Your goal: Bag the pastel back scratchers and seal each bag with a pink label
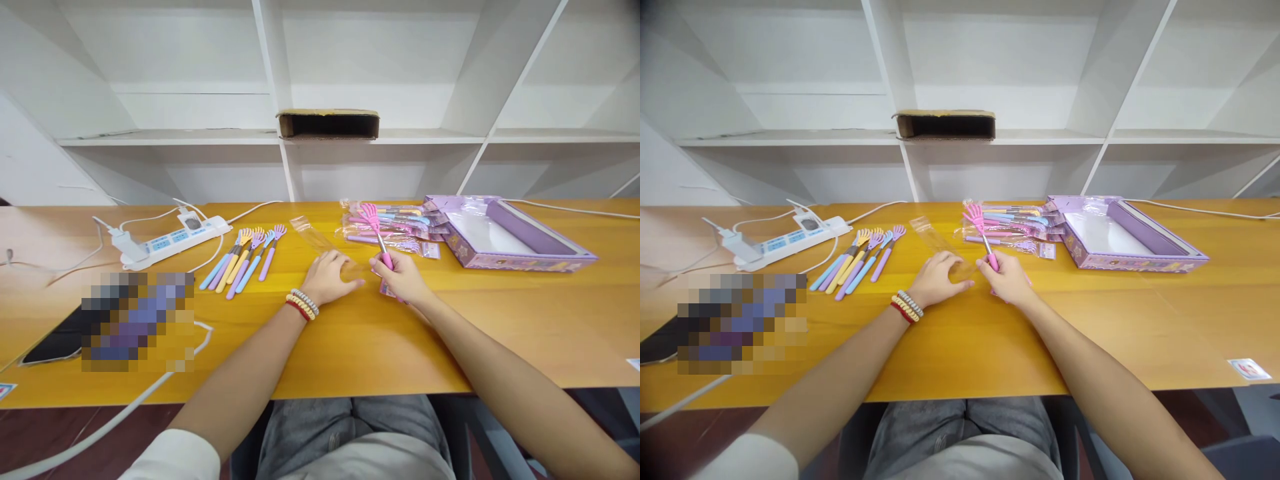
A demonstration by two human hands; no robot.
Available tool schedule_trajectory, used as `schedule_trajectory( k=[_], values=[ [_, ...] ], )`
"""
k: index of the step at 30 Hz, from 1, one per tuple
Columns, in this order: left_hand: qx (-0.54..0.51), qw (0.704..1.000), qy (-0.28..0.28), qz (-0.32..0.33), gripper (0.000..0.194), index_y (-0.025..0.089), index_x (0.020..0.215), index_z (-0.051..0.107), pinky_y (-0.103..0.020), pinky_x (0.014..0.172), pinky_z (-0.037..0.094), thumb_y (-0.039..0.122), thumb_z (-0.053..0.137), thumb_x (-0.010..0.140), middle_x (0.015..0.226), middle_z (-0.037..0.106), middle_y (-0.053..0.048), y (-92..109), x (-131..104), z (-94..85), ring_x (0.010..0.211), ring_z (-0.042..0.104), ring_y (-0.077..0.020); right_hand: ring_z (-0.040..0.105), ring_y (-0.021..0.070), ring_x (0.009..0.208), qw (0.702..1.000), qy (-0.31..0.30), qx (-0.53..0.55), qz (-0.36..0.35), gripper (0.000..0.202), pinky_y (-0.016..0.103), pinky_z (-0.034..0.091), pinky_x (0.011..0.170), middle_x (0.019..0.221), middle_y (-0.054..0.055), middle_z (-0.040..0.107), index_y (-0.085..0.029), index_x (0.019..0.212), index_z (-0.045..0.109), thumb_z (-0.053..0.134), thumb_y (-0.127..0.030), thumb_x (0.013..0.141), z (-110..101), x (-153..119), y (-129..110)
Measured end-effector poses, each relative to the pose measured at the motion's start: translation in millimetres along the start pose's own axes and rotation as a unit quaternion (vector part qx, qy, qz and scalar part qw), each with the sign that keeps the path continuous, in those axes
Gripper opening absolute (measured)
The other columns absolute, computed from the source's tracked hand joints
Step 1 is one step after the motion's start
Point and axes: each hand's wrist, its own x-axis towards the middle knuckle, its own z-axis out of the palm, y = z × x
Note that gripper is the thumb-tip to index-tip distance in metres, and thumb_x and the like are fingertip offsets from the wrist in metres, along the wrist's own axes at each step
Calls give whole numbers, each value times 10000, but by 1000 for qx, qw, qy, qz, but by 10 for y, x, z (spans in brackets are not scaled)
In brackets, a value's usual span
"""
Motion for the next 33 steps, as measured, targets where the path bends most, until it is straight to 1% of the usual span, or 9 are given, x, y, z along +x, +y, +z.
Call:
schedule_trajectory(
  k=[5,8,14,20,24,26,29,31,33],
  values=[
    [19,999,-22,40,219,213,912,616,-350,890,384,367,513,794,1018,566,-43,32,-1,35,980,510,-198,489,111,437,980,29,-152,-126,252,223,370,470,483,-22,495,-198,669,519,443,-382,825,7,5,51],
    [11,999,-21,46,196,210,879,629,-348,896,384,284,455,828,991,583,-47,43,2,21,969,519,-187,494,125,465,963,18,-213,-162,233,233,376,519,499,-8,534,-207,700,557,417,-333,837,1,14,83],
    [-20,995,44,89,217,212,923,631,-335,934,372,289,446,839,985,612,-44,123,-20,-5,964,532,-175,606,166,681,963,-37,-185,-191,326,262,426,667,826,32,674,-227,1122,539,421,-215,818,0,14,46],
    [-51,990,87,96,254,215,982,618,-328,943,363,340,448,841,967,632,-49,197,-58,13,957,546,-178,588,151,668,965,-43,-172,-195,219,248,412,650,761,20,657,-208,942,612,443,-205,804,1,-4,-23],
    [-101,979,176,-20,290,173,922,574,-300,848,408,421,476,808,900,614,-64,218,-30,-38,886,550,-170,566,140,606,974,-18,-135,-179,276,244,411,615,697,11,624,-203,1062,572,426,-247,832,3,-10,-17],
    [-124,971,174,-108,332,174,809,560,-288,725,424,472,416,824,753,597,-42,182,9,-56,743,549,-156,548,136,563,977,-14,-131,-167,303,250,410,608,644,2,596,-201,1103,554,402,-275,852,6,-10,-10],
    [-205,949,67,-232,511,173,593,524,-277,568,391,579,309,819,556,546,-26,102,74,-48,554,511,-143,531,135,539,979,-15,-128,-158,339,254,408,605,612,-7,571,-200,1157,531,376,-292,869,9,-13,-13],
    [-294,911,-12,-290,574,161,542,525,-264,504,367,624,296,794,539,560,-41,75,102,-28,489,495,-128,535,137,562,977,-27,-129,-166,361,253,407,619,627,-6,577,-205,1194,513,378,-289,870,10,-19,-27],
    [-381,868,-46,-316,538,145,608,577,-240,453,339,615,369,766,607,603,-54,83,112,-7,469,490,-108,547,141,619,973,-45,-137,-182,366,251,406,650,672,3,596,-212,1204,513,389,-282,866,12,-27,-44]
  ],
)
